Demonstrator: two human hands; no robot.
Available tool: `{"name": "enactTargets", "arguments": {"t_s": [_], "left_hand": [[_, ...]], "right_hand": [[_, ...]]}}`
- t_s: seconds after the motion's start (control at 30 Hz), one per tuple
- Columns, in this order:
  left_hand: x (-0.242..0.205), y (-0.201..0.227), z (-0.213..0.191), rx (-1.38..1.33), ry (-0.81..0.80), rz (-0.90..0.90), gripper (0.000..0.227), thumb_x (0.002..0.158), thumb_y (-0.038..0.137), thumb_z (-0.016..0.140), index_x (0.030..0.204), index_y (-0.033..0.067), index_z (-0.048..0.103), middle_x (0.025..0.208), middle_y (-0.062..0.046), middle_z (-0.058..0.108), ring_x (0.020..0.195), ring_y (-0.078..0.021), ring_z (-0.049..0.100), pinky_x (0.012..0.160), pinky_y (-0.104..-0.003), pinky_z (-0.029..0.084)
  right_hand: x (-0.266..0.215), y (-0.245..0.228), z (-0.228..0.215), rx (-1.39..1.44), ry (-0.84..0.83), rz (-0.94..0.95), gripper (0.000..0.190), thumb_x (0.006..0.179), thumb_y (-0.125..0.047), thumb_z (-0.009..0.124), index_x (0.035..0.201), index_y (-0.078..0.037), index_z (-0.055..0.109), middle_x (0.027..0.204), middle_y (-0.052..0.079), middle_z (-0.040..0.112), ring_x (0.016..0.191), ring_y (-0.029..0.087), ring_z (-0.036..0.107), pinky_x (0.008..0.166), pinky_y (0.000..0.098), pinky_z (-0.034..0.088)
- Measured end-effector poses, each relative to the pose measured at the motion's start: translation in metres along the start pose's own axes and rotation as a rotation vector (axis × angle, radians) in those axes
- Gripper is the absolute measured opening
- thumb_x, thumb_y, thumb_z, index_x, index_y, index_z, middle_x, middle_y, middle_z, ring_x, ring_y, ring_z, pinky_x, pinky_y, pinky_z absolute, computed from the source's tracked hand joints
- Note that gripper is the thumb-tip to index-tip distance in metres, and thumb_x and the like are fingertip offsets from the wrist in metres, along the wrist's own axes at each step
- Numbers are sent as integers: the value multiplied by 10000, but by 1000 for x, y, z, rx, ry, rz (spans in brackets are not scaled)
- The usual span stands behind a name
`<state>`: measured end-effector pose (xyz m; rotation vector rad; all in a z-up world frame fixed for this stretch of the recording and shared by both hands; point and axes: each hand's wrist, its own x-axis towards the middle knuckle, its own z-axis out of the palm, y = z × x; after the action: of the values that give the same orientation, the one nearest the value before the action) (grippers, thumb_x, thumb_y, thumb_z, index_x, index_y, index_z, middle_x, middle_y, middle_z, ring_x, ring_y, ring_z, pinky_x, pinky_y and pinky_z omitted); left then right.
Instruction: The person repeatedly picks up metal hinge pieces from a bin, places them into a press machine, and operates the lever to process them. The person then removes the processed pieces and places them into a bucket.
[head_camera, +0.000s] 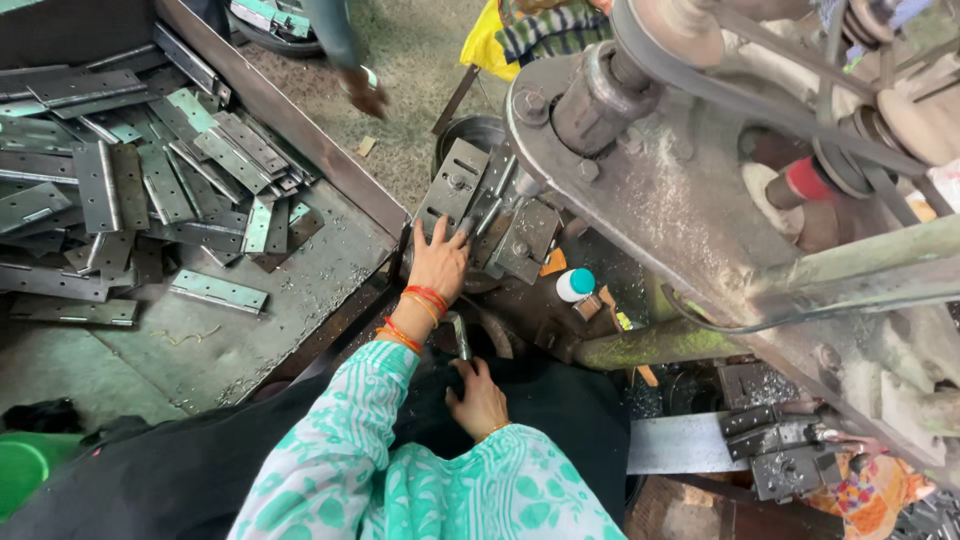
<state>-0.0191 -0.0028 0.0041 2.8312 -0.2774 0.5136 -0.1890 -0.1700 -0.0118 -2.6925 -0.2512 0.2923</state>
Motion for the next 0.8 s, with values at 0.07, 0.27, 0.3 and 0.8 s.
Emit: {"name": "enactTargets", "arguments": {"t_s": [0.07, 0.27, 0.3, 0.8], "left_hand": [[3, 4, 4, -6, -21, -9, 339, 894, 186, 543, 1173, 130, 728, 1352, -7, 606, 1437, -344, 374, 1146, -730, 214], [26, 15, 14, 47, -77, -22, 302, 969, 229, 514, 1124, 149, 761, 1366, -12, 622, 1441, -354, 367, 1146, -756, 192], [32, 16, 14, 62, -72, -38, 308, 972, 240, 507, 1114, 152, 766, 1364, -11, 623, 1439, -355, 364, 1140, -760, 187], [41, 8, 29, 38, -84, -52, 314, 958, 236, 504, 1082, 153, 780, 1364, -14, 624, 1454, -346, 351, 1135, -757, 185]], "right_hand": [[9, -8, -26, -46, -13, -12, 592, 798, -294, 749, 1348, -183, 560, 1304, 176, 576, 1064, 445, 639, 853, 543, 543], [37, -28, -80, -190, -137, -16, 448, 887, -346, 713, 1282, -157, 615, 1170, 203, 660, 1035, 449, 662, 879, 542, 544], [36, -28, -77, -165, -99, -28, 484, 863, -327, 722, 1300, -158, 601, 1206, 207, 643, 1036, 451, 661, 862, 542, 551], [27, -12, -55, -122, -96, 4, 557, 848, -339, 736, 1353, -175, 567, 1268, 173, 626, 1106, 420, 649, 885, 522, 542]]}}
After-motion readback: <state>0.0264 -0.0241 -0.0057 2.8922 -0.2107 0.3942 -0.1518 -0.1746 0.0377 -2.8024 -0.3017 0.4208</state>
